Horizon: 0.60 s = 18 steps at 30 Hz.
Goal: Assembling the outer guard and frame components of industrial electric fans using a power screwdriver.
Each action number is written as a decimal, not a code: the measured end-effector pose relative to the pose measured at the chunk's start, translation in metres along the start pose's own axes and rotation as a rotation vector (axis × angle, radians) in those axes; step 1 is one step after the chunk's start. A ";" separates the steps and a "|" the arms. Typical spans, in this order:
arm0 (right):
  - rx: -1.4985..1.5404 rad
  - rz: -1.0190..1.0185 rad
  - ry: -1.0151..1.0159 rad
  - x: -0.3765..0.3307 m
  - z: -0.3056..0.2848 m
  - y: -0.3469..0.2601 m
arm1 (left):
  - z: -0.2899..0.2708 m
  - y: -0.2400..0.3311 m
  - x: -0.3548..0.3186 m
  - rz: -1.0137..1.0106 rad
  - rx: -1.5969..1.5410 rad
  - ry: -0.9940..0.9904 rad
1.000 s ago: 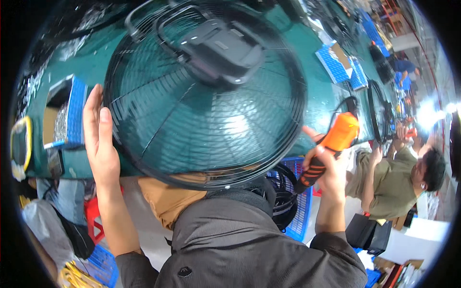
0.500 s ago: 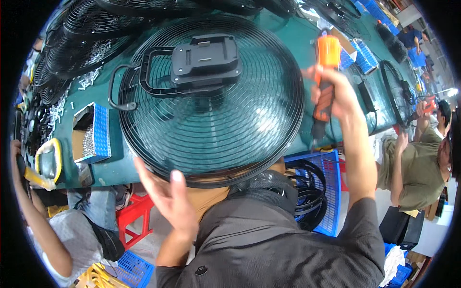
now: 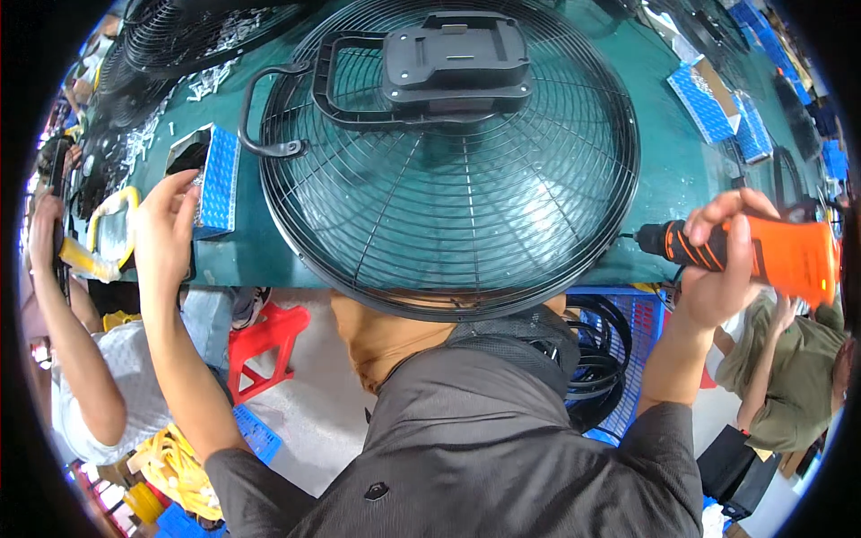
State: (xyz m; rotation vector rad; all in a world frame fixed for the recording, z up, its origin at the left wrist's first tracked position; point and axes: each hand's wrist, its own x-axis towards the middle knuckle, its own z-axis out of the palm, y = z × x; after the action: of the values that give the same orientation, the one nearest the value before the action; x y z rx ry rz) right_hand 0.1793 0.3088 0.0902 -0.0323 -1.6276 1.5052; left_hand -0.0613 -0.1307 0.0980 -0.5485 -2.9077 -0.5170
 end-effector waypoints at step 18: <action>-0.133 -0.027 0.048 0.004 0.006 -0.009 | 0.035 -0.107 0.042 -0.037 -0.421 -0.186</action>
State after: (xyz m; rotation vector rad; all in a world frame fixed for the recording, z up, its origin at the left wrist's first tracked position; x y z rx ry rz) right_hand 0.1773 0.3040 0.1007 -0.1189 -1.6802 1.3640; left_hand -0.1426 -0.1984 0.0407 -0.6222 -2.9925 -1.1565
